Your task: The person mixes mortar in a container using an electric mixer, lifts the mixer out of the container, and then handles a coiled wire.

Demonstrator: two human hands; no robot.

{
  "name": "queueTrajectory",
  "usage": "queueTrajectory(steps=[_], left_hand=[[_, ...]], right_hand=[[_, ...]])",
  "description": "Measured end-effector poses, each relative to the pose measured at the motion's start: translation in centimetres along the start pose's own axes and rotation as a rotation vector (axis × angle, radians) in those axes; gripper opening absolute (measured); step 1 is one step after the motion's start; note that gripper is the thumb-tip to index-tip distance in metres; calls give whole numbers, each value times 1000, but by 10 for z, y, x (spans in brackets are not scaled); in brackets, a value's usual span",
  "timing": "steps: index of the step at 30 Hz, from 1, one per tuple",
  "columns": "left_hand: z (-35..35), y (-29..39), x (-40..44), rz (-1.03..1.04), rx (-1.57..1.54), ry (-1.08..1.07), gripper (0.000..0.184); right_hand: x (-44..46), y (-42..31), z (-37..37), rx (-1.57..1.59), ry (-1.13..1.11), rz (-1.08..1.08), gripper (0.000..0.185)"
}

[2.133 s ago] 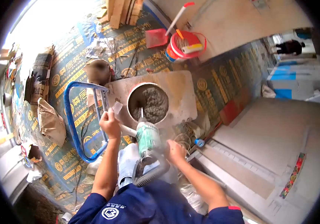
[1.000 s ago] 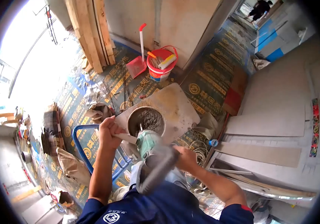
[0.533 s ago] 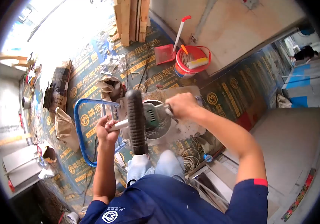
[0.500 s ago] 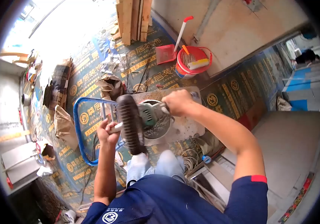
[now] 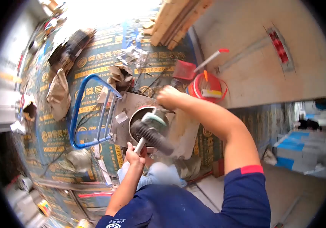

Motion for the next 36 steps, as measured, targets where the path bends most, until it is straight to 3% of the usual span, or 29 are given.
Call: queueTrajectory(steps=[3,5,10,18,21,22,26,28,32,33,34,35,36], left_hand=[[11,21,3,74,56,41,44],[16,18,0,69,47,-4,43],[4,-22,-54,-199,40,-90,38],[-12,25,-113,-188,39,-229,41],[-29,21,-137,-282,159,-413,40],[-37,16,-139,-332,112,-347,42],[-47,25,-150,-306,107,-431,41],[-50,34,-150,-255,82,-498,39],[-76,21,-138,-354,67,-425,33],[-88,1,-103,-367,17,-547,34],[-86,10,-103,-428,131,-590,32],[-89,9,-95,-423,92,-582,31],[-61,38,-143,-310,162,-356,29]], right_hand=[[-43,-5,23,104,67,113,12],[-70,-14,22,166,-3,217,12],[-116,-38,9,131,-32,193,17],[-159,-86,-42,163,7,307,17],[-162,-99,-71,108,52,246,19],[-163,-100,-80,97,50,246,19],[-175,-125,-102,88,29,252,20],[-183,-129,-103,88,85,282,18],[-182,-143,-90,108,147,284,17],[-181,-152,-101,30,130,305,15],[-187,-152,-84,109,367,249,16],[-185,-155,-78,112,284,281,15],[-185,-159,-67,92,222,362,11]])
Point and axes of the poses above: each hand's wrist, its own x-axis towards the middle knuckle, its own z-axis out of the palm, y = z × x, the point moved 5 cm from there along x, towards the middle knuckle, and after that the axes turned 3 degrees about y, right-handed, at the moved point
